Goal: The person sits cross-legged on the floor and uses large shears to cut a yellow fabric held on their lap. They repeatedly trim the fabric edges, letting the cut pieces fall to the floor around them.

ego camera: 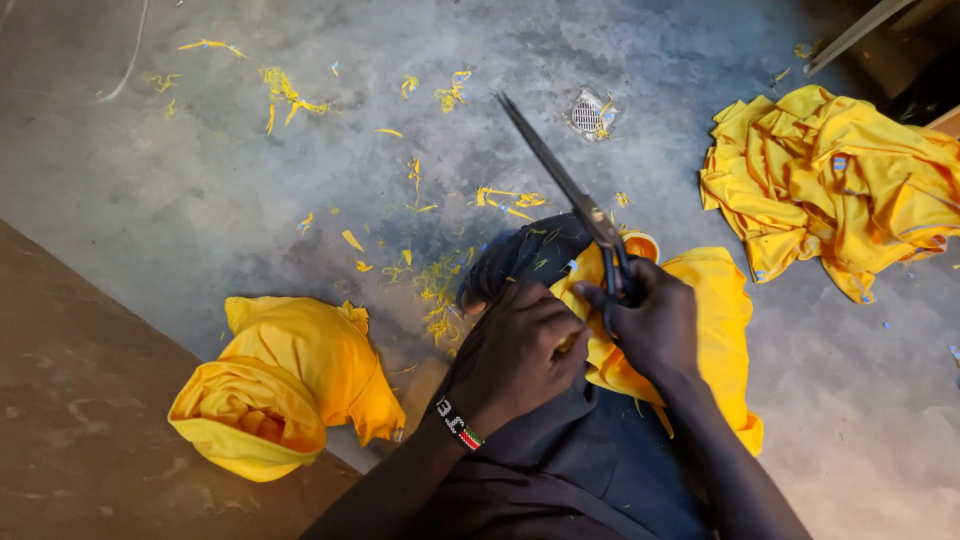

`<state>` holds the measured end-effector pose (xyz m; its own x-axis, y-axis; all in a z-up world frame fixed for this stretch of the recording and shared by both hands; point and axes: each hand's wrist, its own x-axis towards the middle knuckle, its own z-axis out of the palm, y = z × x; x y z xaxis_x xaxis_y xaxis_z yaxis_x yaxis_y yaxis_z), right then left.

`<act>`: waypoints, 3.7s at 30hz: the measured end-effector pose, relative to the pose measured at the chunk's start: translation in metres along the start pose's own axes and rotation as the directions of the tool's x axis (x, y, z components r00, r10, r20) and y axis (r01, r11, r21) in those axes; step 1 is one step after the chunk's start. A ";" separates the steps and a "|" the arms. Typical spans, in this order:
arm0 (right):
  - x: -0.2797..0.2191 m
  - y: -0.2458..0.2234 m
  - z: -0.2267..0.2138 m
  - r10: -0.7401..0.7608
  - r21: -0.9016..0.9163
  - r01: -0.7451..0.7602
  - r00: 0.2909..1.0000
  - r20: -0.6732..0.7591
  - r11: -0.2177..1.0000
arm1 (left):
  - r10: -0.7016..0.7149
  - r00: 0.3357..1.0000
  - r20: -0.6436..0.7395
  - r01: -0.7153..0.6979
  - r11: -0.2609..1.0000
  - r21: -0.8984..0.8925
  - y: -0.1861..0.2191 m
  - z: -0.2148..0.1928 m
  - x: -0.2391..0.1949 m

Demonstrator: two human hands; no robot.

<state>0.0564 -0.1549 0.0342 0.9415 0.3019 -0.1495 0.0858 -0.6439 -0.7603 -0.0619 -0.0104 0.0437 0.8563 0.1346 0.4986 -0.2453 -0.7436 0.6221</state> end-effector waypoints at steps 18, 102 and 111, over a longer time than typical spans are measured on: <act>0.019 0.040 0.034 0.090 0.409 -0.107 0.994 0.060 0.906 | -0.624 0.757 0.193 0.653 0.711 -0.260 -0.072 0.030 0.021; -0.062 0.049 -0.133 -0.021 -0.728 0.128 0.988 0.154 0.674 | -0.270 0.947 -0.177 0.297 0.942 0.154 -0.042 0.034 0.021; -0.060 0.055 -0.134 -0.020 -0.738 0.116 0.990 0.138 0.665 | -0.372 0.916 -0.153 0.368 0.928 -0.058 -0.050 0.023 0.037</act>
<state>0.0479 -0.3027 0.0860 0.8856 0.4089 -0.2202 0.4070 -0.9117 -0.0560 -0.0079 0.0172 0.0170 0.8059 0.5000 0.3171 0.0606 -0.6024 0.7959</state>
